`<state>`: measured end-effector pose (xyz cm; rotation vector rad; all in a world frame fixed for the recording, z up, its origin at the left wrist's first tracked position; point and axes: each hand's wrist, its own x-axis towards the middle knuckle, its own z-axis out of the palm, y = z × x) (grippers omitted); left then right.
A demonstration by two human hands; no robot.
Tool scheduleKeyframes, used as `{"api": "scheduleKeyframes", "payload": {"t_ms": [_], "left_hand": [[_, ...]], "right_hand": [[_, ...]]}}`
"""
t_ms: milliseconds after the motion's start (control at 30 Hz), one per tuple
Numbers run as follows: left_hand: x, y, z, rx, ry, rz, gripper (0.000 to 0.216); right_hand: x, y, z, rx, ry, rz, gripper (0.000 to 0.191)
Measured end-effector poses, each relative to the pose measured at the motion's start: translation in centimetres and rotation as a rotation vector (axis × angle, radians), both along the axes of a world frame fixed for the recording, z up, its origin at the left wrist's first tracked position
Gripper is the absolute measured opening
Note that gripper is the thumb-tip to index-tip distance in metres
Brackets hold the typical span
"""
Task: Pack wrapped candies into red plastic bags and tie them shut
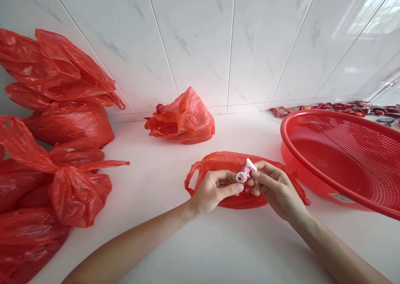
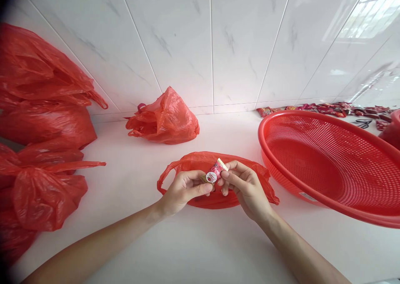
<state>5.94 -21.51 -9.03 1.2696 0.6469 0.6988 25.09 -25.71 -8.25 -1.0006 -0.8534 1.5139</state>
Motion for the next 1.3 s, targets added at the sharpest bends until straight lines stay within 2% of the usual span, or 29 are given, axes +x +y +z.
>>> {"api": "scheduleKeyframes", "payload": {"t_ms": [400,500,567,700,900,1133,1300], "left_hand": [[-0.09,0.01,-0.08,0.002,0.026,-0.033,0.018],[-0.17,-0.02,-0.07,-0.001,0.029,-0.046,0.019],[-0.20,-0.04,0.02,0.005,0.033,-0.058,0.019],[-0.33,0.03,0.34,0.066,0.056,-0.088,0.015],[-0.52,0.26,0.60,0.163,0.132,-0.094,0.028],[-0.45,0.16,0.41,0.254,0.180,-0.088,0.036],[-0.39,0.05,0.74,0.350,0.113,-0.107,0.034]], "right_hand": [[-0.10,-0.01,-0.13,-0.049,0.027,0.042,0.031],[-0.08,-0.11,-0.22,-0.038,0.022,0.032,0.036],[-0.06,-0.15,-0.27,-0.012,0.022,0.032,0.033],[-0.02,-0.18,-0.27,0.070,-0.030,0.028,0.019],[-0.03,-0.42,-0.30,0.145,-0.140,0.027,0.020],[-0.08,-0.32,-0.34,0.132,-0.144,0.070,0.030],[-0.11,-0.12,-0.50,0.059,-0.012,0.127,0.032]]}}
